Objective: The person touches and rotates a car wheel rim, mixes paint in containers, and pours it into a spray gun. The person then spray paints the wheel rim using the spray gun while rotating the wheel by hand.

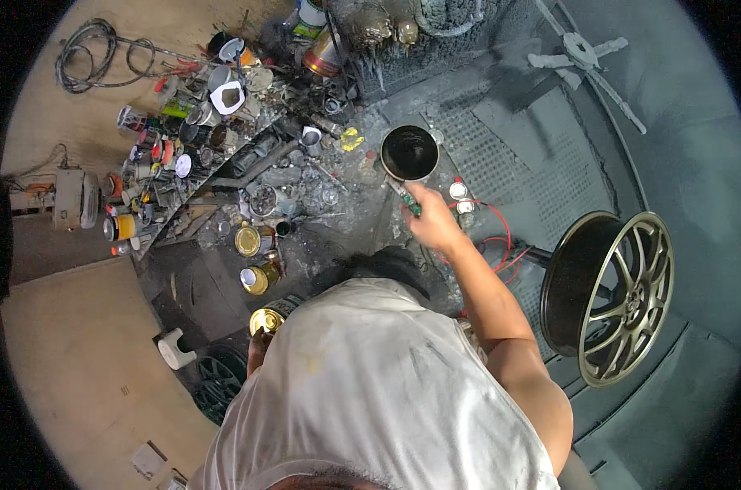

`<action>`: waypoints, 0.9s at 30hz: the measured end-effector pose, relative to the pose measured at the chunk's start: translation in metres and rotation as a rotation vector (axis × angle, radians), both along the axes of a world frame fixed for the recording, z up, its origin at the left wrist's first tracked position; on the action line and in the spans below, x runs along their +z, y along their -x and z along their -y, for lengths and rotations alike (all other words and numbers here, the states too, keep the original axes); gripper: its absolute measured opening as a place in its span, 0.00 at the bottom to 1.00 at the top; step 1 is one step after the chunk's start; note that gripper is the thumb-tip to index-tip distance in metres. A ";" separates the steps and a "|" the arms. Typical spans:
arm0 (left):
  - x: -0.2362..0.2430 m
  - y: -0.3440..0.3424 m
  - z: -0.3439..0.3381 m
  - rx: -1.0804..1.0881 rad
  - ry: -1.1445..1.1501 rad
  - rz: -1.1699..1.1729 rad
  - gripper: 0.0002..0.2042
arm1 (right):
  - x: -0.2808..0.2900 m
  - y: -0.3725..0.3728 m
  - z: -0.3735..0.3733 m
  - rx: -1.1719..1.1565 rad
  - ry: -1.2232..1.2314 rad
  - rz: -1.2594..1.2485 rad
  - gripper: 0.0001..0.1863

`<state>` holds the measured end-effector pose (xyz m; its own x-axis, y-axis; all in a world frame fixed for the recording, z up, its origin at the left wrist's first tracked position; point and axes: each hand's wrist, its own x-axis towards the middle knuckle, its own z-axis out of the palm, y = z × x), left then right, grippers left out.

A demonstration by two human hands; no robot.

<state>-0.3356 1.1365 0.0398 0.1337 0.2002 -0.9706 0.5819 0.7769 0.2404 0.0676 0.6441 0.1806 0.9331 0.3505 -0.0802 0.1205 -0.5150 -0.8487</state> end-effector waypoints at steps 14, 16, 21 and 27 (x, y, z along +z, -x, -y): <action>-0.012 0.080 -0.044 -0.101 0.178 0.189 0.17 | -0.086 0.028 -0.051 0.263 -0.528 -1.190 0.25; -0.011 0.072 -0.024 -0.072 0.025 0.085 0.16 | -0.115 -0.028 -0.024 0.231 -0.800 -1.266 0.25; 0.009 0.061 -0.007 -0.084 -0.090 0.052 0.14 | -0.072 -0.142 0.000 0.198 -1.073 -1.417 0.29; 0.005 0.053 0.018 -0.200 -0.352 0.083 0.12 | -0.056 -0.054 -0.048 -0.129 -0.152 -0.640 0.18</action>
<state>-0.3886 1.1181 0.0450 0.2787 0.4801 -0.8317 0.6802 0.5127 0.5239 0.1216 0.6925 0.1244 0.7528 0.2906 -0.5907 -0.4855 -0.3610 -0.7962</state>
